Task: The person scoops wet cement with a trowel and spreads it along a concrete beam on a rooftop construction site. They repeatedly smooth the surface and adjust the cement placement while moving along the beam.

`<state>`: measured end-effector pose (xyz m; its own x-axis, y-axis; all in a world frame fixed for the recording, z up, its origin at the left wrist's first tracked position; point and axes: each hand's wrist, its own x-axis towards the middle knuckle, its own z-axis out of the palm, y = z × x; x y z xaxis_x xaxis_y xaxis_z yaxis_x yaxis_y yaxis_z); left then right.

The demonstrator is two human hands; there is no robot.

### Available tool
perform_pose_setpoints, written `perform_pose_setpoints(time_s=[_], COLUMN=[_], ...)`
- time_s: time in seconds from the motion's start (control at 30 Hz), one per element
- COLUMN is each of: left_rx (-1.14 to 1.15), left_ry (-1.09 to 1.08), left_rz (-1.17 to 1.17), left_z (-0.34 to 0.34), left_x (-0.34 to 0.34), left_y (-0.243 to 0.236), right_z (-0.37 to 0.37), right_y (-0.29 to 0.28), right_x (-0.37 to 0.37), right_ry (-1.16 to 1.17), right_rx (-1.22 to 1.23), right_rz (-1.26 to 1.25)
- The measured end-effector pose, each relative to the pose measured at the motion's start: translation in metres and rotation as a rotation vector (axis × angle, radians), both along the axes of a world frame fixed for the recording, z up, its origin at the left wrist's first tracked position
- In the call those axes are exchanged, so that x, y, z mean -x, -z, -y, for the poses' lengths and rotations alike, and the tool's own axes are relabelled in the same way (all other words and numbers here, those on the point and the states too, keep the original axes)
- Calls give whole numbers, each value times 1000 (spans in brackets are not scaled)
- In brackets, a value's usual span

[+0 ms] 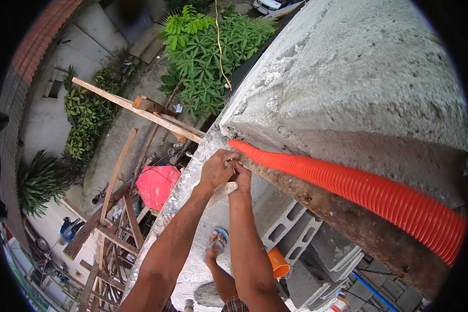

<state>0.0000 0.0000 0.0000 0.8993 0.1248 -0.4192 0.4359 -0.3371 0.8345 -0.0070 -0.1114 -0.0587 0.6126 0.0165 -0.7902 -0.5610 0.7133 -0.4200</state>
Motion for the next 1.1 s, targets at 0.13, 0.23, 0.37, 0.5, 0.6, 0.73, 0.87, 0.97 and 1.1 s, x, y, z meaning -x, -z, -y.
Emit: perform_pose_setpoints(time_s=[0.13,0.23,0.37,0.5,0.6,0.73,0.87,0.97,1.1], left_rx=[5,5,13,-13,-14,31,-7,-10,80], left_ry=[-30,-63,-16,23,33,19,33,14,-10], left_rz=[32,45,-23,-111,-228,-301,-362,-367,-314], left_z=[6,1,1,-3,-4,-9,-7,-5,-7], left_x=[-4,-9,-9,-15,-26,-36,-36,-35,-33], left_y=[-2,0,2,0,-2,1,7,11,13], right_z=[2,-5,-5,-11,-14,-17,-12,-11,-12], right_y=[-15,-18,-23,-34,-42,-42,-36,-32,-31], right_x=[-10,-18,-14,-15,-19,-22,-19,-18,-17], right_ry=[25,36,67,58,87,44,-19,2,6], right_rx=[68,59,49,8,-22,-49,-54,-103,-44], right_rz=[-83,-129,-158,-161,-231,-206,-286,-243,-218])
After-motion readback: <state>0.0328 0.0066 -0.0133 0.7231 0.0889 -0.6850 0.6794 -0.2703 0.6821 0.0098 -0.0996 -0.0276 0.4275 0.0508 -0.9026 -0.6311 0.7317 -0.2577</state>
